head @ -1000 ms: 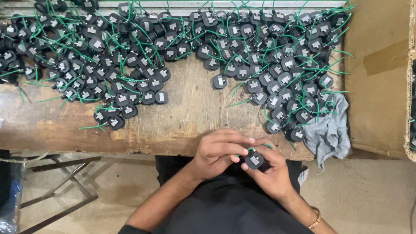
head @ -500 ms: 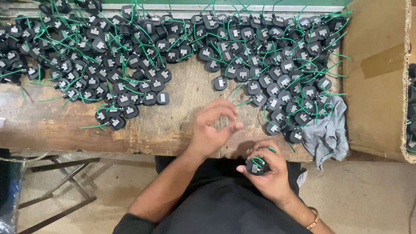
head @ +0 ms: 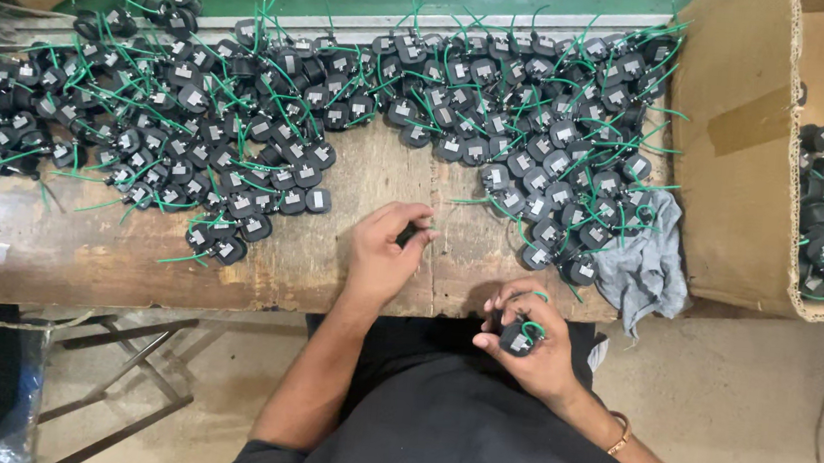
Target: The person picks up black power plugs with green wires from a crowded workbench, untangles and arranges their wires by hand, and places the plugs into a cardboard box beside the bench. They work through the pile one plug at a time, occasionally reaching across the bench to gather more plugs.
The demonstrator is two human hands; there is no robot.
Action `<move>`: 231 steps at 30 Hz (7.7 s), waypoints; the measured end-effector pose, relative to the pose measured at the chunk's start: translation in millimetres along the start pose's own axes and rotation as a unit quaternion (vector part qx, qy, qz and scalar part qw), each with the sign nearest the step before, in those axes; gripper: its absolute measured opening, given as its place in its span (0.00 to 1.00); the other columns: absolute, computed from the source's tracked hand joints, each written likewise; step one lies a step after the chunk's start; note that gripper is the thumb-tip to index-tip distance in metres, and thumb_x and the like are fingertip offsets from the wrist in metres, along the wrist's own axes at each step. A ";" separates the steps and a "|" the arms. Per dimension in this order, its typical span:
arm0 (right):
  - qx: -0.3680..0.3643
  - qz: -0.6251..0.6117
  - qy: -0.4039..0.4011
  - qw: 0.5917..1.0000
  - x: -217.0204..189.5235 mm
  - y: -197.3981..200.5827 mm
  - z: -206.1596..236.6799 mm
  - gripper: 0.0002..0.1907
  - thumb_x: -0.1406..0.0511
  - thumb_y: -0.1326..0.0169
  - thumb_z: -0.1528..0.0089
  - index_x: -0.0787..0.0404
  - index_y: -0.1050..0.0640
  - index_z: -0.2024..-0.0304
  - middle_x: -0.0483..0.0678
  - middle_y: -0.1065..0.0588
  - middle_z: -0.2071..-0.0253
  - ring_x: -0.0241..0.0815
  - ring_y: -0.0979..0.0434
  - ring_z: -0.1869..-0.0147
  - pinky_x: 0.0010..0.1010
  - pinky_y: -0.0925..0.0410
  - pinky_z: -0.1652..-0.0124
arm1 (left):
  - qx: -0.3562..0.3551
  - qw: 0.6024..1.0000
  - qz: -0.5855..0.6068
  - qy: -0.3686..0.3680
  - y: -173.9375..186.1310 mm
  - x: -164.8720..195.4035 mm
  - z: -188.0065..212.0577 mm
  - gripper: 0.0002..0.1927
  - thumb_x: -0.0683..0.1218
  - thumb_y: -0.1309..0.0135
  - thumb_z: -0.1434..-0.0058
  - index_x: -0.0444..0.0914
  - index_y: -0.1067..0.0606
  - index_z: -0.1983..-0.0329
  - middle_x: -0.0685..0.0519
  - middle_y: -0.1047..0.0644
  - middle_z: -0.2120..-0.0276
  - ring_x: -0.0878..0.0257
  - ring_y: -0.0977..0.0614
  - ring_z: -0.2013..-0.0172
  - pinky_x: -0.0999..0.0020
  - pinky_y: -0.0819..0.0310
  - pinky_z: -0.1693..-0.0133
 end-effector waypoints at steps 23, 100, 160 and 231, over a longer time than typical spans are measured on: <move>0.001 0.220 0.006 0.975 -1.1 -1.5 -5.8 0.22 0.67 0.29 0.51 0.63 0.21 0.57 0.50 0.26 0.57 0.45 0.23 0.53 0.33 0.30 0.54 | -0.100 0.975 0.164 -0.114 -24.9 51.4 42.4 0.13 0.40 0.31 0.47 0.38 0.26 0.71 0.51 0.18 0.63 0.57 0.16 0.60 0.64 0.23 0.55; 0.016 -0.597 -0.093 0.797 27.8 21.4 15.9 0.28 0.67 0.41 0.32 0.57 0.36 0.31 0.57 0.31 0.39 0.57 0.27 0.38 0.38 0.27 0.55 | 0.014 0.991 -0.061 -0.120 -49.3 20.6 -29.1 0.11 0.36 0.38 0.42 0.42 0.19 0.58 0.51 0.21 0.63 0.55 0.17 0.63 0.64 0.24 0.63; 0.081 0.060 0.064 0.993 -33.5 51.7 -2.0 0.36 0.73 0.38 0.39 0.65 0.40 0.33 0.52 0.29 0.44 0.44 0.24 0.39 0.36 0.30 0.37 | -0.033 0.969 0.227 -0.096 -37.1 54.3 15.0 0.15 0.30 0.52 0.33 0.36 0.23 0.49 0.51 0.20 0.58 0.62 0.18 0.59 0.67 0.23 0.54; -0.107 0.102 0.163 0.976 -14.5 -3.1 0.5 0.18 0.75 0.36 0.45 0.61 0.26 0.55 0.51 0.22 0.59 0.41 0.18 0.57 0.32 0.24 0.57 | -0.060 0.975 -0.099 -0.190 -102.9 41.4 -6.6 0.30 0.57 0.33 0.52 0.35 0.23 0.51 0.45 0.23 0.49 0.47 0.23 0.48 0.54 0.30 0.48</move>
Point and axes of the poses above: each hand's wrist, its own z-axis away from the middle knuckle, its own y-axis out of the back of the hand, x = y × z, the point moved 2 cm from there along -z, towards the middle knuckle
